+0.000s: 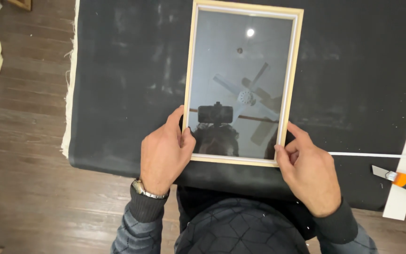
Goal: Assembling frame components and cleaning the glass surface of a mirror inside a frame.
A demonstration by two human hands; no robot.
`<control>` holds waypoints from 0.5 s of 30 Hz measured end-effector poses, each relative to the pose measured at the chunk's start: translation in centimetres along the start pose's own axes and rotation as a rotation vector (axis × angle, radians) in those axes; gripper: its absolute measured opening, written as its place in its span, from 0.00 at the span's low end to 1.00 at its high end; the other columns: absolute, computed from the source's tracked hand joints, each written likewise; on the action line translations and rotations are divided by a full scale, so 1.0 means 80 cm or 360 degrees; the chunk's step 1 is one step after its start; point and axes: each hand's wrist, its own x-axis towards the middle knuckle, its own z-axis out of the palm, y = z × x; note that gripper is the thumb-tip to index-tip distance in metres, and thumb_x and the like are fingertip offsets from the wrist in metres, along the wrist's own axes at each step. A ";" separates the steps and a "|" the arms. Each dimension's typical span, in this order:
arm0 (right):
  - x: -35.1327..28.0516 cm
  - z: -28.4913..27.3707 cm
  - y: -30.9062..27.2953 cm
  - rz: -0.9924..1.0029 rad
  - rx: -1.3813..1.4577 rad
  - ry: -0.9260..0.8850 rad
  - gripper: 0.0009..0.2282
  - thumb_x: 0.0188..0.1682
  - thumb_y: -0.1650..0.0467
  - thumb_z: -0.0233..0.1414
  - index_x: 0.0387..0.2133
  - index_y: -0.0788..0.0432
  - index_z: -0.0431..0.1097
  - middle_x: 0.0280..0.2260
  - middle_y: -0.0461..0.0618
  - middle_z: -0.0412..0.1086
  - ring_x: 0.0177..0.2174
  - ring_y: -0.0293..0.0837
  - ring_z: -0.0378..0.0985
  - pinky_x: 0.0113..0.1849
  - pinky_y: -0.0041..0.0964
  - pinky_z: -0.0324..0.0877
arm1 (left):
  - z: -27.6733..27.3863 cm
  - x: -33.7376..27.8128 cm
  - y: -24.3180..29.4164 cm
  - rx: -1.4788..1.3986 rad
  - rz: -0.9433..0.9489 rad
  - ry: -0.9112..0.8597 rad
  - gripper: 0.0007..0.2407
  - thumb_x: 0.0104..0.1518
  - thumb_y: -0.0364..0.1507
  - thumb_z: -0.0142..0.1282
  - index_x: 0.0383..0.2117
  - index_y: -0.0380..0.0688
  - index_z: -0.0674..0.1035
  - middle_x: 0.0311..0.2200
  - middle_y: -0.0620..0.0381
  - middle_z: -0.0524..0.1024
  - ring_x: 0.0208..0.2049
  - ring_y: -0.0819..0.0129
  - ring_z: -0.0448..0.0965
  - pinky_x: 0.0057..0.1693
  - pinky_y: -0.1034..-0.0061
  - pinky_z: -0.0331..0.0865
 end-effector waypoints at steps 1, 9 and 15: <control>0.000 0.002 0.001 0.0001 -0.0004 0.0014 0.22 0.45 0.72 0.59 0.54 0.63 0.68 0.21 0.51 0.74 0.19 0.45 0.77 0.27 0.39 0.72 | 0.001 0.002 -0.001 -0.0007 0.0013 0.0002 0.19 0.54 0.25 0.58 0.54 0.42 0.76 0.17 0.54 0.75 0.20 0.56 0.78 0.30 0.63 0.70; -0.003 0.008 0.004 -0.0032 0.0069 0.0010 0.22 0.46 0.73 0.58 0.55 0.65 0.66 0.20 0.51 0.74 0.19 0.44 0.78 0.26 0.38 0.73 | 0.013 0.006 -0.004 0.0091 0.0053 0.0087 0.17 0.53 0.23 0.57 0.50 0.39 0.75 0.17 0.49 0.75 0.20 0.50 0.78 0.29 0.59 0.70; -0.005 0.009 0.008 -0.0159 0.0089 0.0059 0.21 0.47 0.74 0.58 0.55 0.66 0.66 0.21 0.52 0.73 0.19 0.45 0.77 0.26 0.38 0.72 | 0.010 0.015 -0.006 0.0206 0.0054 -0.0006 0.15 0.53 0.25 0.56 0.47 0.36 0.73 0.15 0.45 0.75 0.19 0.45 0.77 0.28 0.55 0.70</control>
